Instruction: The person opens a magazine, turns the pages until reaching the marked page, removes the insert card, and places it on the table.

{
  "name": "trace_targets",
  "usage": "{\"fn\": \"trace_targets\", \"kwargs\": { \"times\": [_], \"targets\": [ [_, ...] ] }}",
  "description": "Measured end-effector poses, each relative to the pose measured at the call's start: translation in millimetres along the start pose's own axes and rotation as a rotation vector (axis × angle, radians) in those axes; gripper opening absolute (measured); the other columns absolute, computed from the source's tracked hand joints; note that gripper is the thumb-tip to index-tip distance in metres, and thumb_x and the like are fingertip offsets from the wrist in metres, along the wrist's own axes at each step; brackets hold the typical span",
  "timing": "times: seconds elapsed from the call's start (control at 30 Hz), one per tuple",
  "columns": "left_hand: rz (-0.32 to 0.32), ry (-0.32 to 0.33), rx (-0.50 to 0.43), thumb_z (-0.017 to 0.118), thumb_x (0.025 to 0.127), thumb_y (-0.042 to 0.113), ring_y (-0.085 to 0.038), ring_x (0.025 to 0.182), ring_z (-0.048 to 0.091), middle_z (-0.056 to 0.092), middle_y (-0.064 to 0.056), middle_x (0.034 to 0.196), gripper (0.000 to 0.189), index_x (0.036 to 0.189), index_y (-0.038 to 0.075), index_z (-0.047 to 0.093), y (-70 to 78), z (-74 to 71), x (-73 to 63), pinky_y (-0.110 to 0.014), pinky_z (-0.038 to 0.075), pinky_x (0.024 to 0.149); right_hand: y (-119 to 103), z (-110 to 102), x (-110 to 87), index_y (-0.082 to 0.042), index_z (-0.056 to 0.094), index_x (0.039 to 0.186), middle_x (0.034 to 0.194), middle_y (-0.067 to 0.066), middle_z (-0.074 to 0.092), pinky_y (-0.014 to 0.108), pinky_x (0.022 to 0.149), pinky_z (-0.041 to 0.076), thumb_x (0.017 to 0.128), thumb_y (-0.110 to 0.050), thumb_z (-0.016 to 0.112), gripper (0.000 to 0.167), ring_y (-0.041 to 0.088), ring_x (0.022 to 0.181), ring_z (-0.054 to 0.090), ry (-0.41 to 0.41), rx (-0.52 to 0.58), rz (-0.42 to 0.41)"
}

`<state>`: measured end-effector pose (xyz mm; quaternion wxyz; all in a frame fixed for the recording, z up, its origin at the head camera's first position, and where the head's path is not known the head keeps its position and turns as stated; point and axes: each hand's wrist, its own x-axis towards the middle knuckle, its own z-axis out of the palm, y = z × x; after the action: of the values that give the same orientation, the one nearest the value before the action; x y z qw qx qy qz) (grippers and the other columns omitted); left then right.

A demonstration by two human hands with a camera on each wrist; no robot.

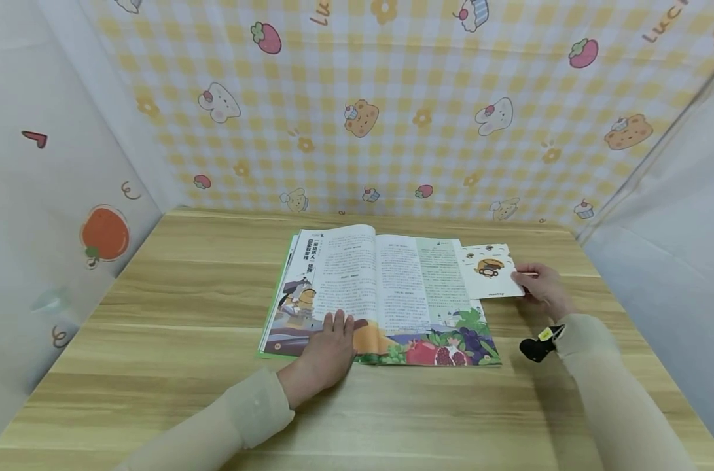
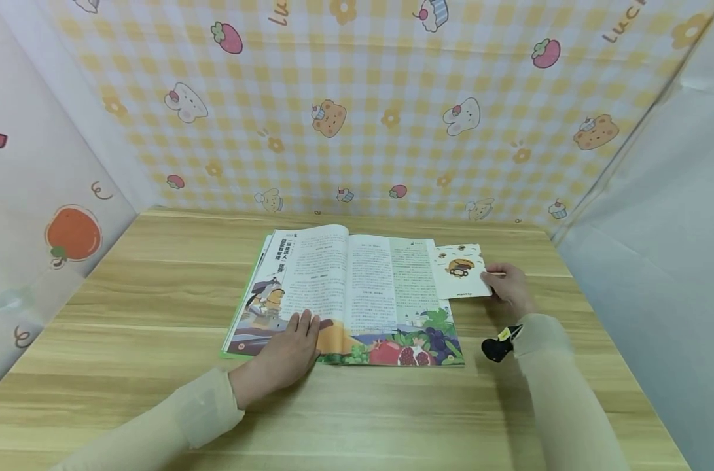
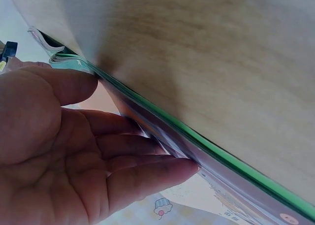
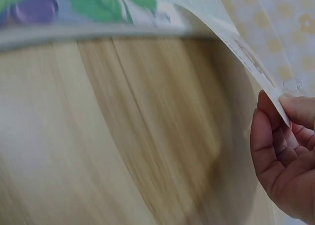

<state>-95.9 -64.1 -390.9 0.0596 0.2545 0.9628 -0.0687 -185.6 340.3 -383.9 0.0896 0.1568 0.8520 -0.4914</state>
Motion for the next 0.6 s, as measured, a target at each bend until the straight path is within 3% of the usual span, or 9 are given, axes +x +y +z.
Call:
{"fn": "trace_targets", "kwargs": {
  "times": [0.23,0.37,0.6],
  "targets": [
    [0.009,0.006,0.014,0.052,0.095,0.035,-0.035,0.124,0.049,0.047,-0.021,0.138,0.055,0.136,-0.001,0.047,0.4,0.8,0.2,-0.039,0.057,0.073,11,-13,3.8,0.012,0.039,0.126,0.082,-0.006,0.051,0.023,0.058,0.048,0.096,-0.016,0.05,0.042,0.0,0.064,0.051,0.006,-0.058,0.016],
    [0.014,-0.002,0.023,0.052,0.095,0.034,-0.035,0.124,0.049,0.047,-0.021,0.138,0.055,0.136,-0.002,0.046,0.4,0.4,0.2,-0.039,0.057,0.072,13,-16,2.5,0.014,0.041,0.123,0.091,0.006,0.053,0.023,0.057,0.048,0.096,-0.014,0.049,0.04,0.002,0.066,0.051,0.026,-0.145,-0.012],
    [0.007,-0.023,0.026,0.051,0.096,0.035,-0.035,0.125,0.048,0.046,-0.021,0.139,0.055,0.137,-0.001,0.046,1.9,-1.4,0.9,-0.04,0.057,0.074,15,-17,1.7,0.013,0.049,0.111,0.101,0.028,0.054,0.027,0.064,0.042,0.094,-0.013,0.052,0.031,0.027,0.083,0.053,0.099,-0.374,-0.098]
  ]
}}
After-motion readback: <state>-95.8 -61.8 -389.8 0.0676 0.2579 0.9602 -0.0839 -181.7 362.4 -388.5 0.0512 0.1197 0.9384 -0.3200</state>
